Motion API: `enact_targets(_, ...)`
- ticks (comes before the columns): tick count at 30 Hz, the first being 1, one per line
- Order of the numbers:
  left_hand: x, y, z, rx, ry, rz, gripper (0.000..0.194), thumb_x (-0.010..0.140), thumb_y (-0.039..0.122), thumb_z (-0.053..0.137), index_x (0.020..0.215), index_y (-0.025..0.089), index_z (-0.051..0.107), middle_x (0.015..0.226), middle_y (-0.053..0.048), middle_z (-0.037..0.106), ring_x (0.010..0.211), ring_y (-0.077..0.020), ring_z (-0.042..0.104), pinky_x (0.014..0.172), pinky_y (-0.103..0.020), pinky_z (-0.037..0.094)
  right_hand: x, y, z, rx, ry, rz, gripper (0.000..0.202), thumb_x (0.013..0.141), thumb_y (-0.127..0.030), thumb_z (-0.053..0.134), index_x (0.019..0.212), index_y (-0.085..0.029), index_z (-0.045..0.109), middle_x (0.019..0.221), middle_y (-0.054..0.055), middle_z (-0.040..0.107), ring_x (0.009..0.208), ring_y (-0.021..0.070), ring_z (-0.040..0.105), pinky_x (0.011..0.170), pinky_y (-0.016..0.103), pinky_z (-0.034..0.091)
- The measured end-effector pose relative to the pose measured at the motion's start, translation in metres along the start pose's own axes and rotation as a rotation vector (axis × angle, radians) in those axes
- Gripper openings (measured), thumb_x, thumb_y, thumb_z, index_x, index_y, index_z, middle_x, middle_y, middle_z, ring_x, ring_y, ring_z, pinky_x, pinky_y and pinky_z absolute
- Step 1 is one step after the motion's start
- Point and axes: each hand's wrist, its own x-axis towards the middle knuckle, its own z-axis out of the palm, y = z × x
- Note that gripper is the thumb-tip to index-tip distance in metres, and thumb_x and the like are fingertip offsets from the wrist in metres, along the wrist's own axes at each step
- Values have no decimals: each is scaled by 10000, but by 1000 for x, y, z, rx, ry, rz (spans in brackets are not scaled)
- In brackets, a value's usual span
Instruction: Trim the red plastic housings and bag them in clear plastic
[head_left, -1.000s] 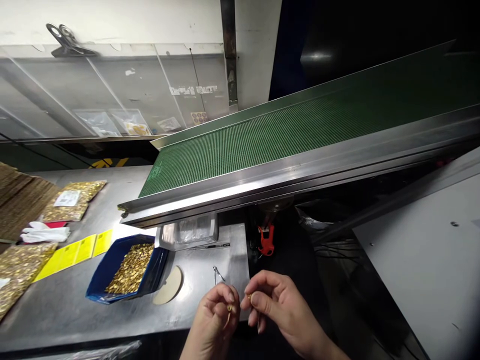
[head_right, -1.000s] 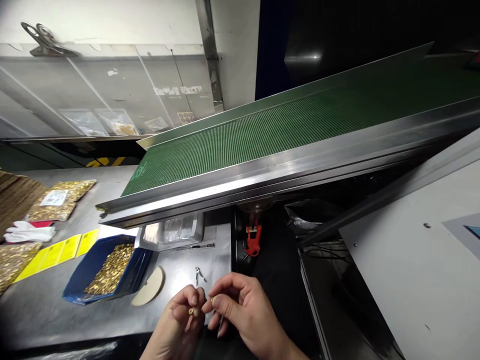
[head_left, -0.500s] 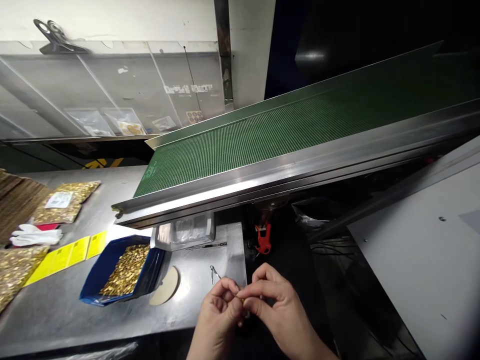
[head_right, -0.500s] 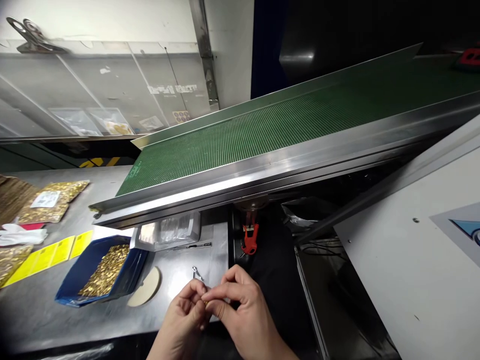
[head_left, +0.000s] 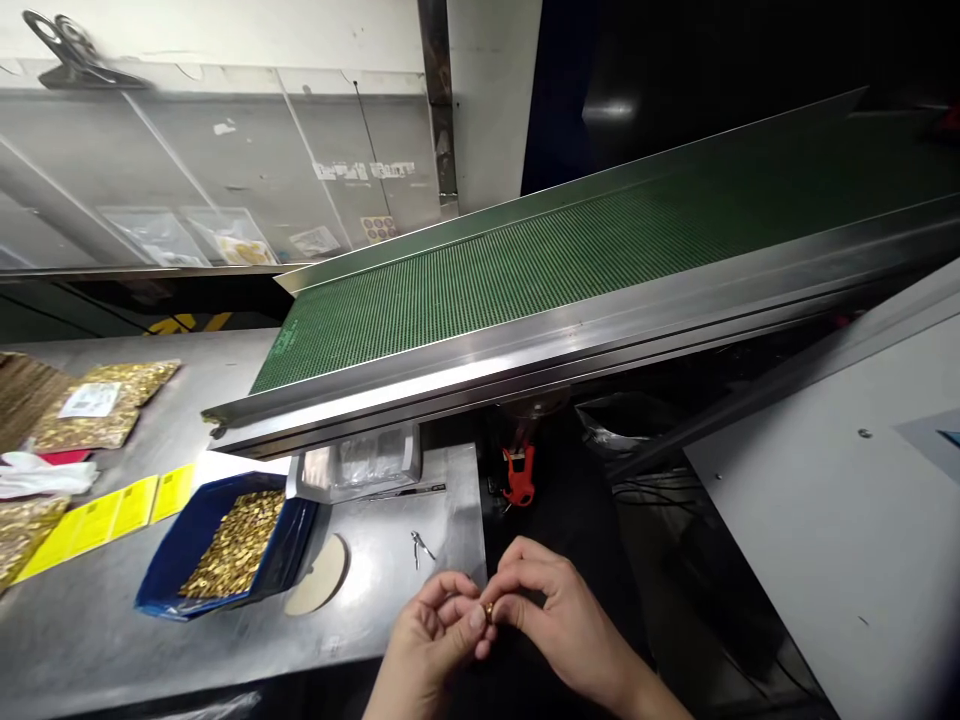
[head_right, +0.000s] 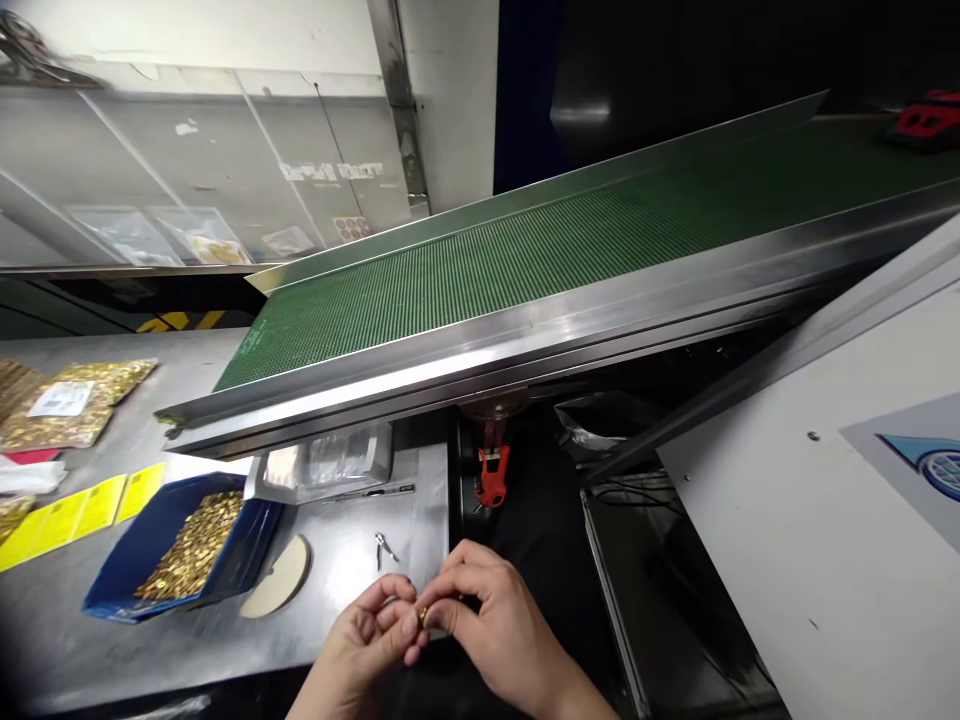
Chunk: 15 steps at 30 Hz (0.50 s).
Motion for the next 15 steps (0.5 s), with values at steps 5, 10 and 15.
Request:
enact_targets(5, 3, -3, 4, -27, 4, 3, 463, 606, 314, 1015, 808, 150, 632, 551, 27, 659, 526, -83, 599, 586, -163, 418, -3, 6, 2, -1, 57, -2, 157, 955, -160, 720, 948, -267, 834, 920, 6, 661, 878, 160, 655, 808, 256, 507)
enact_targets(10, 7, -4, 6, -24, 22, -5, 449, 630, 280, 1002, 828, 155, 619, 589, 18, 679, 561, -85, 608, 595, -153, 418, -5, 9, 5, -138, 121, -90, 153, 986, -172, 673, 966, -246, 805, 939, 22, 665, 897, 170, 659, 816, 267, 506)
enact_targets(15, 3, -1, 15, -17, 20, 2, 483, 614, 330, 1007, 811, 164, 598, 565, 41, 646, 522, -70, 569, 564, -147, 398, -6, 14, 7, 89, 145, -31, 126, 977, -306, 719, 890, -240, 781, 920, 20, 639, 873, 169, 660, 781, 253, 525)
